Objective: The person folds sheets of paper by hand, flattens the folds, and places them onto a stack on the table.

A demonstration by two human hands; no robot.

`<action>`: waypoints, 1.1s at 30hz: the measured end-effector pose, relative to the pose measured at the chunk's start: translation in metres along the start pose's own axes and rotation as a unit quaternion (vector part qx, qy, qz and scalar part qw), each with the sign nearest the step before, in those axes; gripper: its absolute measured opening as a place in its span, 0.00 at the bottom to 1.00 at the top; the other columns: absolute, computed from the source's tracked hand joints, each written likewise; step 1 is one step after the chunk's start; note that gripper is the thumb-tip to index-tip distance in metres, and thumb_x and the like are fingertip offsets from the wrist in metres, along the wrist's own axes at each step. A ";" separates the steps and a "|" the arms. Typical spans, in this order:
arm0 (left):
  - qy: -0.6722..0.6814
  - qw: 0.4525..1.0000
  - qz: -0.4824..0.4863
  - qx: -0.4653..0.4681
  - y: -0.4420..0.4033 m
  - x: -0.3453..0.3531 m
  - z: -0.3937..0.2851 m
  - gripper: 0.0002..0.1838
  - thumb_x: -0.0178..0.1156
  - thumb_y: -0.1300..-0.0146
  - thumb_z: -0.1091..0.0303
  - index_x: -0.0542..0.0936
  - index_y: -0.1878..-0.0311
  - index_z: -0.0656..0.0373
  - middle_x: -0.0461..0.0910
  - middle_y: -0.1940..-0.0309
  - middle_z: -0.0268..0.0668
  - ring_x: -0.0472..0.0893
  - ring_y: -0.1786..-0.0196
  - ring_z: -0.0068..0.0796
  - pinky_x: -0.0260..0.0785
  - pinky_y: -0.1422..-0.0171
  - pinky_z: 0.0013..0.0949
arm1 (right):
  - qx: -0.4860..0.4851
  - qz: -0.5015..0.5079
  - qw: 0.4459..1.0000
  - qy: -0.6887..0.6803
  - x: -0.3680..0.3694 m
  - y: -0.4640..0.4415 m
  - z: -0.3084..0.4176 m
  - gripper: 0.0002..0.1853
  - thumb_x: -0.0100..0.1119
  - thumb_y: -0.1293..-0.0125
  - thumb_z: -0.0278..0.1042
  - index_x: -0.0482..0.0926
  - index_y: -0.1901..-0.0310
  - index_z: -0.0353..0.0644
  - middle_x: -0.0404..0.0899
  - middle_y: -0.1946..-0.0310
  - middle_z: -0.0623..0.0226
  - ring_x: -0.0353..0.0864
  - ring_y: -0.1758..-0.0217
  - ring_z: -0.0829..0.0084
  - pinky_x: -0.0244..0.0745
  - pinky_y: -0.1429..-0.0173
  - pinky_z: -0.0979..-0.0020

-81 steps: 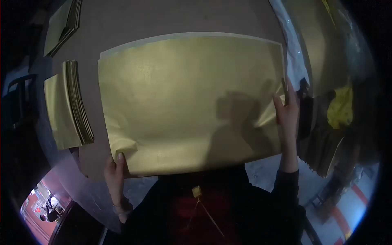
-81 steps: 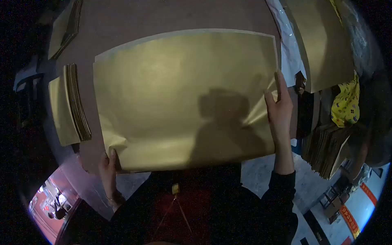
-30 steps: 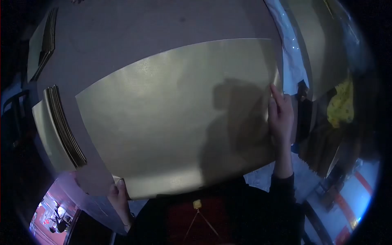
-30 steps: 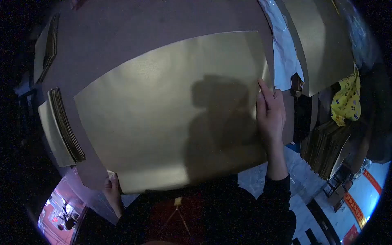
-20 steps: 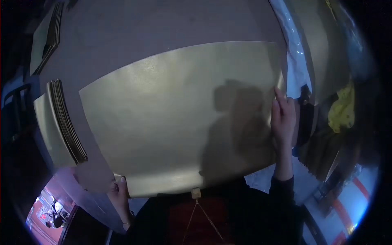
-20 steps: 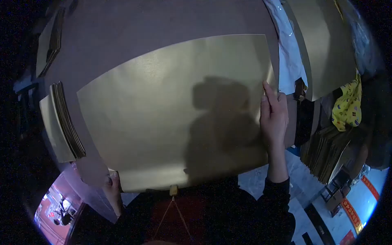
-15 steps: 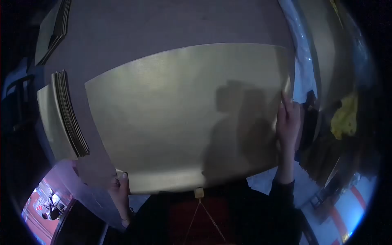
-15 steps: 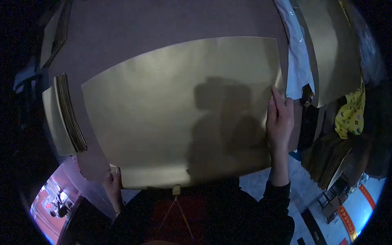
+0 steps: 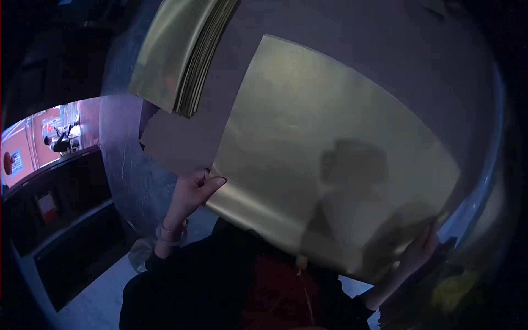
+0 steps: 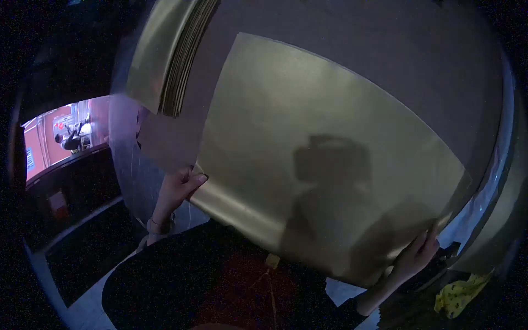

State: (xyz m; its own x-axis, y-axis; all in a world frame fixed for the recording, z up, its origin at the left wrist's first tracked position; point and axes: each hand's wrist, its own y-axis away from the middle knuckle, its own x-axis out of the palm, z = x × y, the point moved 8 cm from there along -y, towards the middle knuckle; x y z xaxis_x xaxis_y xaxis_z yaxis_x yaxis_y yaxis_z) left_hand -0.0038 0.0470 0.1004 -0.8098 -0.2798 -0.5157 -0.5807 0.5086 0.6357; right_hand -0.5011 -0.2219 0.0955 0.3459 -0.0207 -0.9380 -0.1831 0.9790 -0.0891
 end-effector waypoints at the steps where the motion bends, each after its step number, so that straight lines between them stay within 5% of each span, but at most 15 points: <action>1: 0.003 0.999 0.002 -0.036 0.000 0.001 0.001 0.20 0.66 0.40 0.59 0.72 0.82 0.59 0.67 0.88 0.24 0.64 0.83 0.10 0.55 0.81 0.23 | 0.006 -0.002 1.000 0.015 0.001 0.000 -0.004 0.19 0.48 0.28 0.33 0.72 0.37 0.46 0.72 0.64 0.61 0.70 0.61 0.66 0.66 0.55 0.65; 18: -0.004 0.999 0.005 -0.036 0.003 0.012 -0.004 0.20 0.66 0.40 0.60 0.73 0.81 0.60 0.68 0.88 0.26 0.65 0.82 0.10 0.57 0.80 0.23 | 0.017 -0.015 1.000 0.000 -0.006 -0.002 0.004 0.18 0.47 0.28 0.32 0.73 0.39 0.44 0.70 0.66 0.62 0.70 0.62 0.66 0.67 0.55 0.67; 22: -0.107 0.994 -0.002 -0.002 -0.004 0.005 -0.014 0.19 0.66 0.41 0.57 0.77 0.77 0.63 0.72 0.86 0.27 0.69 0.81 0.15 0.62 0.77 0.25 | 0.015 -0.004 1.000 -0.001 -0.002 -0.006 0.010 0.18 0.48 0.29 0.32 0.73 0.39 0.44 0.67 0.69 0.62 0.67 0.66 0.65 0.66 0.58 0.68; 24: -0.106 0.991 -0.027 -0.072 -0.004 -0.003 -0.009 0.19 0.66 0.41 0.56 0.77 0.76 0.64 0.73 0.85 0.30 0.70 0.80 0.16 0.65 0.75 0.27 | 0.023 -0.018 0.999 -0.018 0.001 -0.004 0.008 0.18 0.49 0.30 0.31 0.74 0.39 0.44 0.66 0.70 0.61 0.66 0.67 0.65 0.65 0.59 0.67; 31: -0.149 0.988 -0.027 -0.003 -0.014 -0.020 -0.008 0.18 0.65 0.41 0.60 0.75 0.76 0.64 0.71 0.83 0.31 0.69 0.78 0.17 0.62 0.74 0.27 | 0.080 -0.031 0.996 -0.027 -0.009 -0.007 0.040 0.19 0.52 0.34 0.26 0.75 0.41 0.46 0.68 0.67 0.61 0.70 0.65 0.66 0.68 0.59 0.69; 33: -0.129 0.990 -0.041 -0.046 -0.015 -0.026 -0.006 0.16 0.64 0.40 0.62 0.74 0.76 0.64 0.70 0.84 0.30 0.67 0.77 0.16 0.60 0.73 0.27 | 0.076 -0.051 0.995 -0.032 -0.009 -0.009 0.046 0.19 0.53 0.35 0.26 0.76 0.41 0.47 0.67 0.69 0.60 0.69 0.67 0.65 0.68 0.60 0.69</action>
State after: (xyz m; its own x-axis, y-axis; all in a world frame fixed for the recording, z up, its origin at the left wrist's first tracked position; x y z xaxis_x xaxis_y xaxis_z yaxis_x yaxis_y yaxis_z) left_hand 0.0253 0.0416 0.1075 -0.7173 -0.0938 -0.6904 -0.6590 0.4132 0.6285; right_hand -0.4607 -0.2210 0.1205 0.4143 -0.1135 -0.9030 -0.0043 0.9919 -0.1266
